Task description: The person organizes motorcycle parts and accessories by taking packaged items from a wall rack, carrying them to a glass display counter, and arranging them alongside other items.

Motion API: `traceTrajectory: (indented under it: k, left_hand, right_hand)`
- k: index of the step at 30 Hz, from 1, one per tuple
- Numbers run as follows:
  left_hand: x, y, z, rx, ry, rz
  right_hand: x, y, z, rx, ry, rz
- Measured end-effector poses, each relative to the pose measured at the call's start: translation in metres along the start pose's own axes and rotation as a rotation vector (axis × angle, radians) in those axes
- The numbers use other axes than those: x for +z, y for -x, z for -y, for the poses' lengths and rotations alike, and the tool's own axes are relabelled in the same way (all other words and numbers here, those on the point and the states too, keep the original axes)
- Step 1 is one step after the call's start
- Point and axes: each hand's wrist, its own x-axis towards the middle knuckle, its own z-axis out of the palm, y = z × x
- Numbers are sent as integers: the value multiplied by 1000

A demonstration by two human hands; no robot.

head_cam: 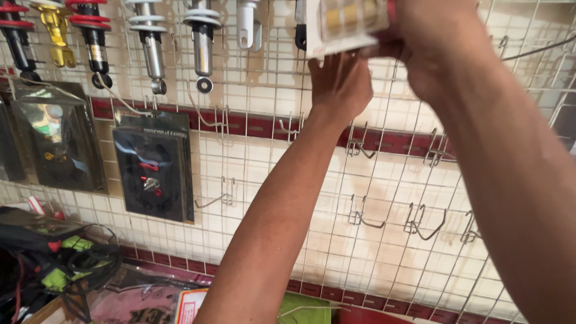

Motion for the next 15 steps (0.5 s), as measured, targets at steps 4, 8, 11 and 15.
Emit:
traceTrajectory:
  k: [4,8,11,15]
  left_hand:
    - [-3,5,2,-33,39,98]
    - [-7,8,0,-13,27,93]
    - [-5,9,1,4,-11,106]
    - [1,11,6,55,-77,79]
  right_hand:
    - [-3,0,-12,-55,5,31]
    - [-6,-1,-18,-80,-2,60]
    - [-2,-1,-14,-46,11,4]
    - [1,-4,-9,-14,-32,-40]
